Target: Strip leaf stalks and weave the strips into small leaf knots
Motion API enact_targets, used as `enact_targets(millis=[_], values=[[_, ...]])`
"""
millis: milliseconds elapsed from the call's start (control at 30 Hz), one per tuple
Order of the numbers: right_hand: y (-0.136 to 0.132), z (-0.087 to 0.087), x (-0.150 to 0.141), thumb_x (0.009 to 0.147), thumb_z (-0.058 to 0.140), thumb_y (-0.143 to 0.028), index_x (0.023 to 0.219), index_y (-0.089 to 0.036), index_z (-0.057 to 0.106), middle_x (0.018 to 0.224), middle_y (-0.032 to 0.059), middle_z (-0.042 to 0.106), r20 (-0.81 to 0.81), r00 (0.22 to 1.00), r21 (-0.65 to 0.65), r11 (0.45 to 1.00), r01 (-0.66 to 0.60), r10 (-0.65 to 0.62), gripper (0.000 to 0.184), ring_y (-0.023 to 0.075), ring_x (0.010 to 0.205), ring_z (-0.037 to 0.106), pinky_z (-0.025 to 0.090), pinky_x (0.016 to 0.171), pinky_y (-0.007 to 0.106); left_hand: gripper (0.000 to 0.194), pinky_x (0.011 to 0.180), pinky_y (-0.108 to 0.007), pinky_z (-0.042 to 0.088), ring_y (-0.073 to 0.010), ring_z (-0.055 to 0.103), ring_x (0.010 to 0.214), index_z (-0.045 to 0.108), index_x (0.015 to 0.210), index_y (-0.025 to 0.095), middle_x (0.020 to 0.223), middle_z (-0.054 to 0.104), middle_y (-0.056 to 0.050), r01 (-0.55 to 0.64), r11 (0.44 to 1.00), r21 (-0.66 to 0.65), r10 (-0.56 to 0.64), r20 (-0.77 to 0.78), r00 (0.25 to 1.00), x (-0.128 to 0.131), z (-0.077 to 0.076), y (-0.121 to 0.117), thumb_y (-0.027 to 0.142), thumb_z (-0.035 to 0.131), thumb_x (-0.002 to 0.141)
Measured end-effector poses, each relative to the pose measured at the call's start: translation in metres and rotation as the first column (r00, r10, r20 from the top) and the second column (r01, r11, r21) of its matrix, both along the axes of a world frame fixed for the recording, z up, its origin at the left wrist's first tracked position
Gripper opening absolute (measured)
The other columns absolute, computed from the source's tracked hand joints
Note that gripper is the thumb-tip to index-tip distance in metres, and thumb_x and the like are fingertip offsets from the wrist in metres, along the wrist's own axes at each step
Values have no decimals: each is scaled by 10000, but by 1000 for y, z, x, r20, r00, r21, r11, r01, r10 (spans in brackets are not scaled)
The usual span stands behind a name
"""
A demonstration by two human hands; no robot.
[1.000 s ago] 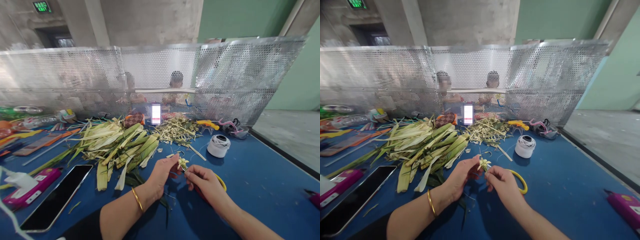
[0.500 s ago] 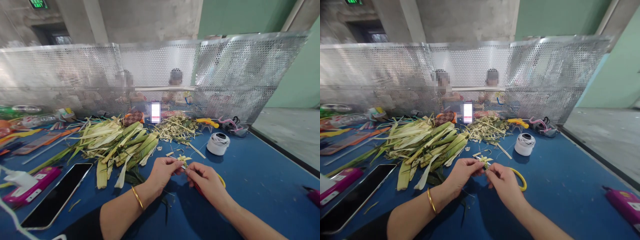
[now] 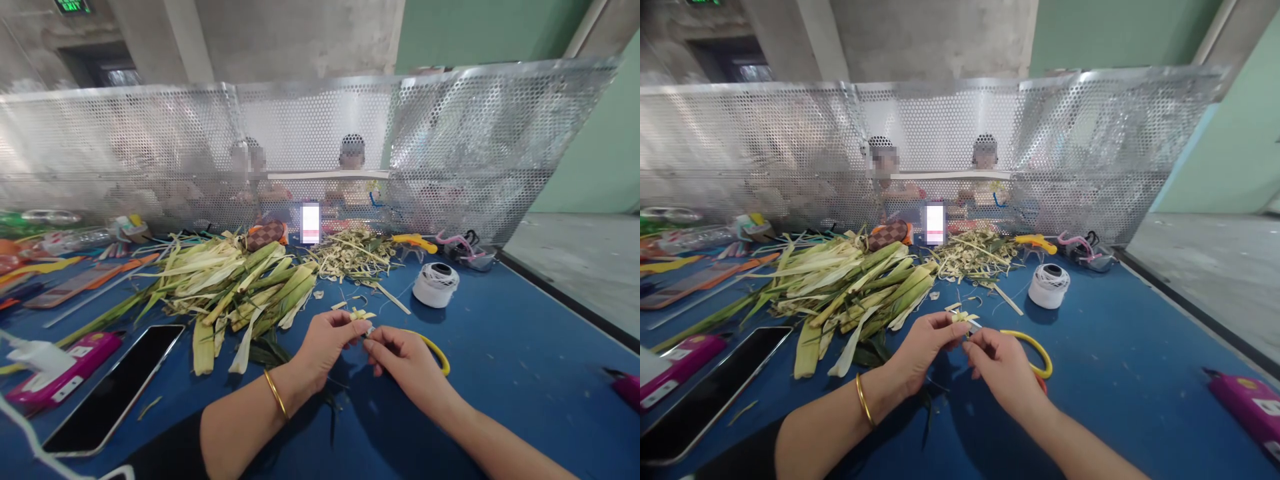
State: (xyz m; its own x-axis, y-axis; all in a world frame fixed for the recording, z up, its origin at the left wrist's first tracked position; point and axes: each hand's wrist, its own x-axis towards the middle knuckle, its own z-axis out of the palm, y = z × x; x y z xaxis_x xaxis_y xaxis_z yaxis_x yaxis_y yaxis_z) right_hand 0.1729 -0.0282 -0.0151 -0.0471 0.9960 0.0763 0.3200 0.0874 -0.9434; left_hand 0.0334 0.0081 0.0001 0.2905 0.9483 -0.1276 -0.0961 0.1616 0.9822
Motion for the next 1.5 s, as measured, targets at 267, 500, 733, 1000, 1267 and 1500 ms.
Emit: enact_targets(millis=[267, 500, 733, 1000, 1267, 1500], values=[[-3, -1, -1, 767, 521, -387, 594, -201, 512, 554, -18, 546, 50, 999, 29, 999, -16, 14, 254, 126, 499, 539, 428, 505, 238, 314, 573, -243, 321, -89, 402, 550, 506, 521, 164, 521, 463, 42, 2, 1000, 1, -2, 49, 999, 0, 1, 0, 341, 763, 554], [-2, 0, -1, 795, 505, -396, 621, -201, 517, 572, -18, 537, 60, 998, 49, 999, -4, 1, 261, 126, 517, 533, 440, 528, 238, 302, 583, -248, 317, -93, 406, 562, 552, 558, 157, 535, 490, 34, -10, 1000, -8, 10, 21, 1000, 1, 0, -1, 388, 744, 584], [0, -3, -2, 804, 486, -430, 587, -211, 479, 539, -20, 523, 97, 995, 69, 997, 27, -33, 309, 134, 505, 532, 435, 513, 240, 230, 653, -259, 358, -121, 487, 641, 616, 626, 134, 625, 588, 0, 32, 999, -26, -31, 38, 999, 2, 0, -4, 307, 751, 558], [0, -2, 0, 825, 482, -483, 646, -191, 565, 546, -9, 572, 54, 998, 29, 999, -25, 24, 353, 141, 532, 561, 439, 541, 245, 288, 663, -285, 388, -124, 512, 599, 621, 642, 132, 630, 587, -14, 94, 986, -140, -80, 101, 992, -1, -5, 2, 378, 756, 577], [2, 6, 3, 704, 616, -480, 600, -192, 548, 538, -22, 573, -73, 997, -52, 999, -9, 5, 314, 123, 481, 549, 435, 522, 247, 319, 646, -261, 409, -116, 536, 625, 618, 669, 139, 644, 597, -4, 63, 982, -180, -38, 134, 990, -3, -1, 2, 365, 805, 542], [3, 5, 1, 691, 624, -452, 594, -194, 522, 547, -37, 545, -177, 984, -85, 996, -38, 23, 294, 104, 477, 518, 414, 523, 242, 345, 629, -258, 430, -95, 502, 577, 613, 688, 140, 618, 580, 13, 79, 990, -115, -66, 113, 991, -2, -4, 3, 394, 801, 551]])
